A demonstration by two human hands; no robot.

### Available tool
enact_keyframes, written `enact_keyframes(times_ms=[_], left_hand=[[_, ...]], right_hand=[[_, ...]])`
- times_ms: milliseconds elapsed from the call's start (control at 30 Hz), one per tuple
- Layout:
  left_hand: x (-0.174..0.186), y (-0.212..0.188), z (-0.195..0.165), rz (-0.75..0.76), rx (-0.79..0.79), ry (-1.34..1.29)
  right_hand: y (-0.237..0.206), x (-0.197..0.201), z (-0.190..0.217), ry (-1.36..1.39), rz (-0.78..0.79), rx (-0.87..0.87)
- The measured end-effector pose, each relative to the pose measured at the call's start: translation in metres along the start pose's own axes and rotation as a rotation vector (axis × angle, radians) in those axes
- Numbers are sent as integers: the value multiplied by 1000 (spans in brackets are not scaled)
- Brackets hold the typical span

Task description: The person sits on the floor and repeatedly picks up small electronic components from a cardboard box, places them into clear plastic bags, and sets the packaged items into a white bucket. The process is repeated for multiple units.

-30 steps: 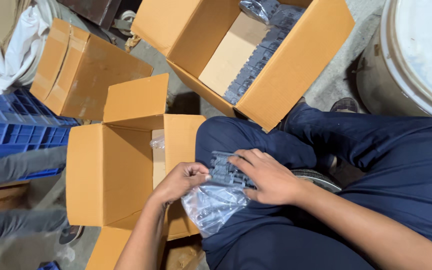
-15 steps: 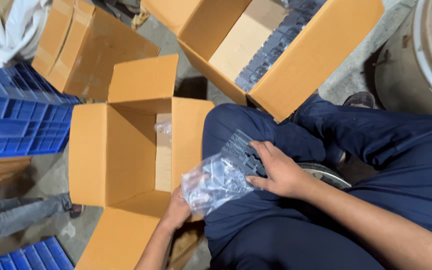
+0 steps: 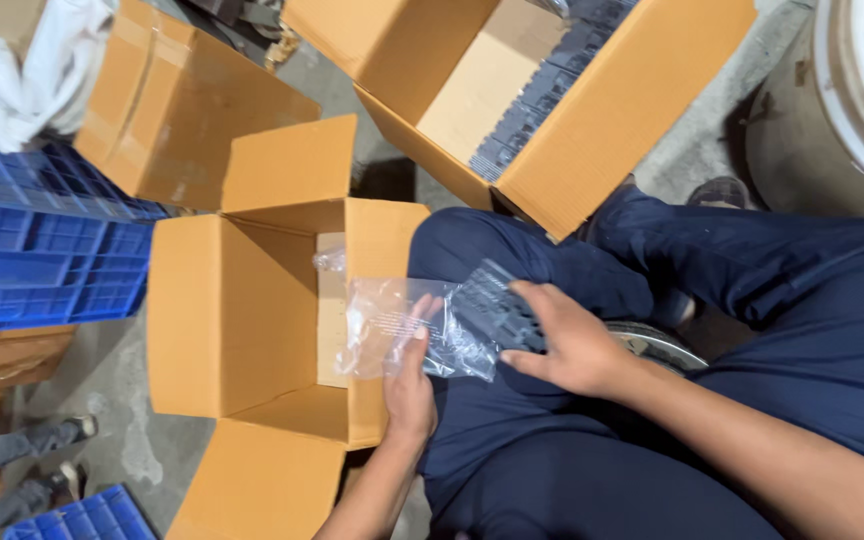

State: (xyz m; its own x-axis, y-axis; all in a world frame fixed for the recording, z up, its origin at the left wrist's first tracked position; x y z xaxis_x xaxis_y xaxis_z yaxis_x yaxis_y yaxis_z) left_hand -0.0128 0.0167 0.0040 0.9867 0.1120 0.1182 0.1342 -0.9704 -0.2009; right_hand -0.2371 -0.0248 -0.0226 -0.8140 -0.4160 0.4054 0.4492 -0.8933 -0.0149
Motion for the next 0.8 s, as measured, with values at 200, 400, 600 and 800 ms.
enact_keyframes(times_ms=[200,400,600,800], left_hand=[[16,22,-14,-181,212,-655],[12,35,-20,-221,259,-799],[5,32,-23,-302,278,-741],[-6,31,-26,-282,291,-800]], right_hand=[[-14,29,9,101,-76,-47],[-21,30,27,-62,-151,34],[-21,30,36,-177,-256,101],[-21,25,36,-217,-230,72]])
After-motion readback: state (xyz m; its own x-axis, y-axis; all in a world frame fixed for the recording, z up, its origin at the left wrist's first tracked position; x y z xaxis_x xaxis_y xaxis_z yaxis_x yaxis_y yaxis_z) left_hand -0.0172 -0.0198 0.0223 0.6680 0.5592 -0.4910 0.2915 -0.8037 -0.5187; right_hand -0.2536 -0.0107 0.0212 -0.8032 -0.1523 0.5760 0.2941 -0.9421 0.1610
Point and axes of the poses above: each hand's wrist, its own y-axis towards the middle knuckle, its own x-axis out of the back of the hand, z = x × y, the point moved 2 cm from there along y, towards the middle knuckle, and after that the axes turned 2 degrees about -x, right-handed, at the moved point
